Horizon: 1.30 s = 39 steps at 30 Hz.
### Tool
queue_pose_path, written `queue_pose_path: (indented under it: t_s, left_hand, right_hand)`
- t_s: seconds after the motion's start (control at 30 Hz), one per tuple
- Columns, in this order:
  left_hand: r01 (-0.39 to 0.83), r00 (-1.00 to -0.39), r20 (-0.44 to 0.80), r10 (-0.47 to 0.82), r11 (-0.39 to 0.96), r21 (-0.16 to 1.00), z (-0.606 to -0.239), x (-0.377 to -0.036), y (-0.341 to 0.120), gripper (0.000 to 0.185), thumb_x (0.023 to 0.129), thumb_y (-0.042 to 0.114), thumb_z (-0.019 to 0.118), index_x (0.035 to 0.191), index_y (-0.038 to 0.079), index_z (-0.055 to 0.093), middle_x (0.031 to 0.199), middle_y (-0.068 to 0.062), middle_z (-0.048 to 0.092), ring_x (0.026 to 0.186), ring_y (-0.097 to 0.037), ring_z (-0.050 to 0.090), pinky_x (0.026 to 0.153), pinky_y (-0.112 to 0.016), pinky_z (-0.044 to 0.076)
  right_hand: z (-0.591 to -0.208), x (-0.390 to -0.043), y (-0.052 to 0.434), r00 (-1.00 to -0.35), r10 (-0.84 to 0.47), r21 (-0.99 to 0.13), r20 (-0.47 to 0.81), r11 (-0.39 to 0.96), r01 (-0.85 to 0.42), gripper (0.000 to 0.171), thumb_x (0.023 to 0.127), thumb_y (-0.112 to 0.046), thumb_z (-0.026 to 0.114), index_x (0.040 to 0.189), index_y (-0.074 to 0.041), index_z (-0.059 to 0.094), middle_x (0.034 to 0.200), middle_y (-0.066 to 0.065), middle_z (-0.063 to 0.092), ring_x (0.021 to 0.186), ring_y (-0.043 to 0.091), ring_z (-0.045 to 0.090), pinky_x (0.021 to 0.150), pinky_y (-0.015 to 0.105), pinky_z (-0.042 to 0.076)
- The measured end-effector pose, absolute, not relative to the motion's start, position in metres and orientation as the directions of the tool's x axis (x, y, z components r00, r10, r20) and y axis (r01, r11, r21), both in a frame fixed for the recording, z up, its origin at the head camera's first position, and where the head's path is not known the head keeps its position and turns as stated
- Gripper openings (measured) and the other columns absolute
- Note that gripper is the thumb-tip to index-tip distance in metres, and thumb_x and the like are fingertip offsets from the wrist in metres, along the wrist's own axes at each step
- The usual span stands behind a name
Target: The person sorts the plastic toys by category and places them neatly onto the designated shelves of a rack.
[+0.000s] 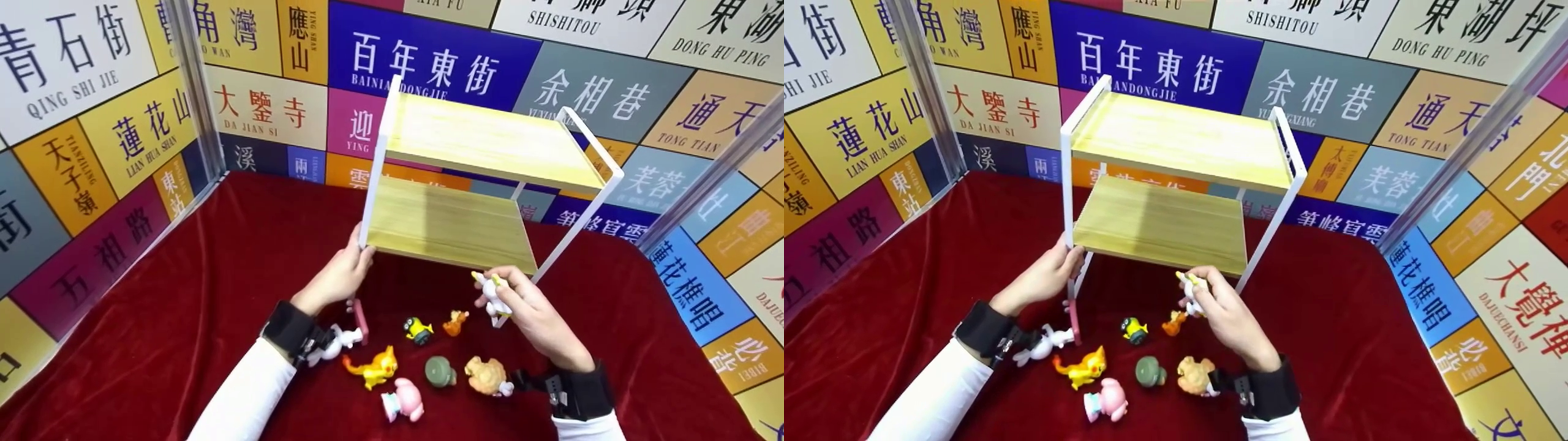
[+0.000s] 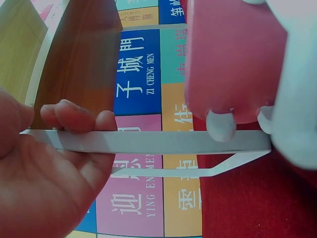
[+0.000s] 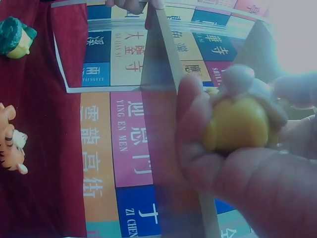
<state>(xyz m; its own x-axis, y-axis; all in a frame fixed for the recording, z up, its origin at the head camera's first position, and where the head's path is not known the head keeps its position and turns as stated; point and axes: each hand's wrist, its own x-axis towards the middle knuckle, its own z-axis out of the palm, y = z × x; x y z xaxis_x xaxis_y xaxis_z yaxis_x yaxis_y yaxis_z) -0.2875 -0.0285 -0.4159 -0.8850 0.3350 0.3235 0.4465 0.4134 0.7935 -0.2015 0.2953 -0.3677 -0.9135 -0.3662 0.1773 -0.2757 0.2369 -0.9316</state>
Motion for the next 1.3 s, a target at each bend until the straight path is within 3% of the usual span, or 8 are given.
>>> queue_pose_path:
  t_s: [0.2,0.3,0.43,0.6,0.77,1.0,1.17,1.3]
  left_hand:
    - [0.442,-0.888,0.319,0.332,0.42,0.792,-0.415,-0.287,-0.029,0.06,0.109,0.017,0.04,0.159,-0.001,0.011,0.075,-0.001,0.051,0.059,-0.012,0.044,0.054,-0.027,0.041]
    - [0.444,-0.887,0.321,0.331,0.42,0.792,-0.415,-0.287,-0.029,0.06,0.109,0.016,0.041,0.159,-0.001,0.011,0.074,-0.001,0.05,0.058,-0.012,0.043,0.053,-0.027,0.041]
    - [0.44,-0.89,0.321,0.325,0.42,0.794,-0.415,-0.286,-0.029,0.06,0.109,0.016,0.041,0.159,-0.001,0.011,0.075,-0.002,0.051,0.059,-0.012,0.045,0.054,-0.027,0.042]
    - [0.427,-0.898,0.316,0.307,0.433,0.794,-0.415,-0.285,-0.028,0.06,0.109,0.017,0.042,0.159,-0.001,0.013,0.08,-0.006,0.057,0.063,-0.013,0.049,0.059,-0.03,0.046]
    - [0.425,-0.899,0.311,0.308,0.441,0.791,-0.415,-0.285,-0.028,0.06,0.109,0.017,0.041,0.159,-0.002,0.013,0.084,-0.012,0.061,0.064,-0.014,0.05,0.061,-0.032,0.048]
    - [0.426,-0.897,0.309,0.316,0.435,0.793,-0.417,-0.287,-0.028,0.061,0.109,0.016,0.041,0.159,-0.003,0.011,0.087,-0.016,0.063,0.067,-0.016,0.052,0.064,-0.034,0.05]
    - [0.424,-0.898,0.306,0.316,0.438,0.793,-0.416,-0.287,-0.028,0.062,0.109,0.017,0.041,0.158,-0.005,0.01,0.088,-0.017,0.064,0.067,-0.016,0.052,0.064,-0.034,0.049]
    - [0.416,-0.902,0.297,0.314,0.438,0.797,-0.416,-0.287,-0.027,0.063,0.109,0.018,0.041,0.158,-0.005,0.008,0.089,-0.02,0.064,0.066,-0.015,0.05,0.063,-0.033,0.048]
  right_hand:
    - [-0.37,-0.202,0.292,-0.891,-0.24,-0.893,0.385,0.145,-0.425,0.027,0.091,0.011,0.063,0.116,0.019,0.053,0.1,0.006,0.065,0.085,0.01,0.068,0.069,0.021,0.056]
    - [-0.371,-0.201,0.29,-0.885,-0.149,-0.871,0.44,0.169,-0.462,0.027,0.082,0.017,0.069,0.107,0.015,0.06,0.094,0.005,0.064,0.078,0.007,0.066,0.065,0.018,0.054]
    - [-0.37,-0.201,0.288,-0.887,-0.109,-0.872,0.448,0.166,-0.46,0.023,0.082,0.016,0.071,0.104,0.011,0.063,0.102,0.009,0.067,0.083,0.01,0.072,0.069,0.02,0.057]
    - [-0.369,-0.201,0.287,-0.887,-0.037,-0.876,0.46,0.146,-0.46,0.029,0.084,0.013,0.071,0.109,0.019,0.058,0.115,0.016,0.067,0.085,0.011,0.073,0.07,0.021,0.059]
    - [-0.366,-0.202,0.286,-0.894,0.069,-0.871,0.443,0.267,-0.412,0.033,0.085,0.006,0.075,0.11,0.017,0.057,0.086,0.005,0.07,0.069,0.004,0.061,0.058,0.017,0.051]
    - [-0.363,-0.2,0.284,-0.928,0.085,-0.918,0.362,0.207,-0.339,0.021,0.091,0.009,0.062,0.111,0.004,0.055,0.089,0.002,0.066,0.078,0.009,0.063,0.065,0.018,0.052]
    - [-0.361,-0.198,0.285,-0.946,0.012,-0.941,0.325,0.1,-0.322,0.039,0.089,0.018,0.041,0.121,-0.004,0.049,0.11,0.009,0.06,0.097,0.013,0.066,0.077,0.019,0.053]
    - [-0.356,-0.195,0.289,-0.934,-0.07,-0.929,0.351,0.098,-0.356,0.043,0.091,0.019,0.038,0.126,-0.005,0.047,0.116,0.006,0.06,0.106,0.013,0.065,0.083,0.019,0.053]
